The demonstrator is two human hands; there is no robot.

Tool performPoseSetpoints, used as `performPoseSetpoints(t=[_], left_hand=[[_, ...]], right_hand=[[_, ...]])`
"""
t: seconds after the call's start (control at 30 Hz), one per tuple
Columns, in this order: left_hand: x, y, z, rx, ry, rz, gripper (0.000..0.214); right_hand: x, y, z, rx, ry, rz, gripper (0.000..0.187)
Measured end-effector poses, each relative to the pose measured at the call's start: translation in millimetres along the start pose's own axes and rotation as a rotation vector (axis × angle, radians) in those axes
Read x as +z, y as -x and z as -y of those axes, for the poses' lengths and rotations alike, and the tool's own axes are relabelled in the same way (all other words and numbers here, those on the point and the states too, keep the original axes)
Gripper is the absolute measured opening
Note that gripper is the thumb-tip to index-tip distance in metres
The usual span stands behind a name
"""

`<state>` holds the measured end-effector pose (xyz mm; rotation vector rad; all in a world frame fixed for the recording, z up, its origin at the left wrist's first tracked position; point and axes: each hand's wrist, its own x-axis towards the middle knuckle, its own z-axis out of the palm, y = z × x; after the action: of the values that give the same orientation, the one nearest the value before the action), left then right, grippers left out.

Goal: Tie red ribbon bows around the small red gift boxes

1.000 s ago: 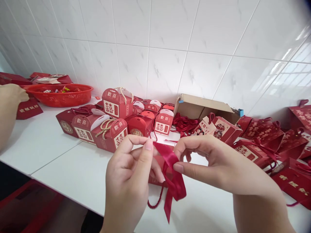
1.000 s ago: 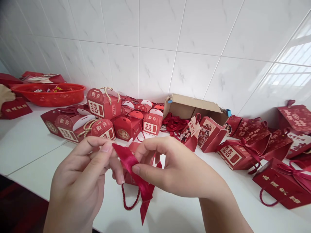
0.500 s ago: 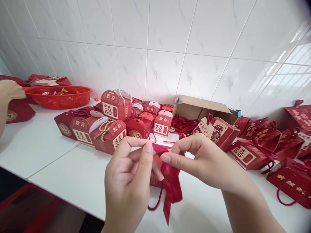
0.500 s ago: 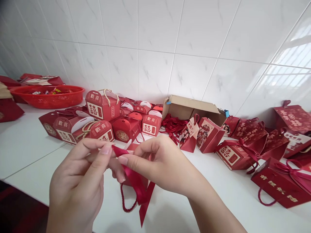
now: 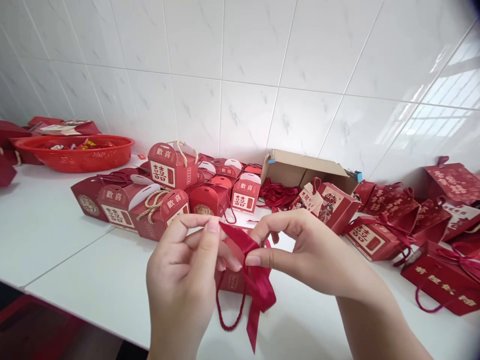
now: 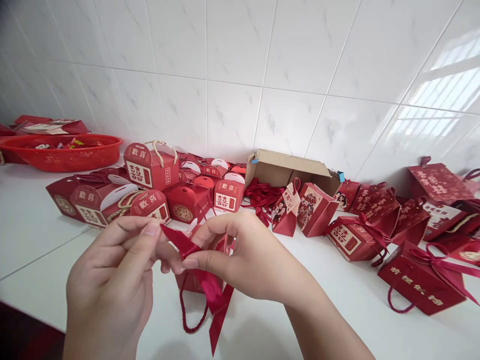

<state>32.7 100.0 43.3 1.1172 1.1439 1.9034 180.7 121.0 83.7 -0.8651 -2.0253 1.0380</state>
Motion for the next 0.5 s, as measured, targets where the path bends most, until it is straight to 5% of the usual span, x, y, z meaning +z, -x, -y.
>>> performPoseSetpoints(t=[0.5], left_hand=[[1.1, -3.9, -0.7, 0.045, -0.013, -0.067, 0.008]], right_hand=[[-10.1, 1.9, -5.3, 0.051, -0.11, 0.088, 0.021]])
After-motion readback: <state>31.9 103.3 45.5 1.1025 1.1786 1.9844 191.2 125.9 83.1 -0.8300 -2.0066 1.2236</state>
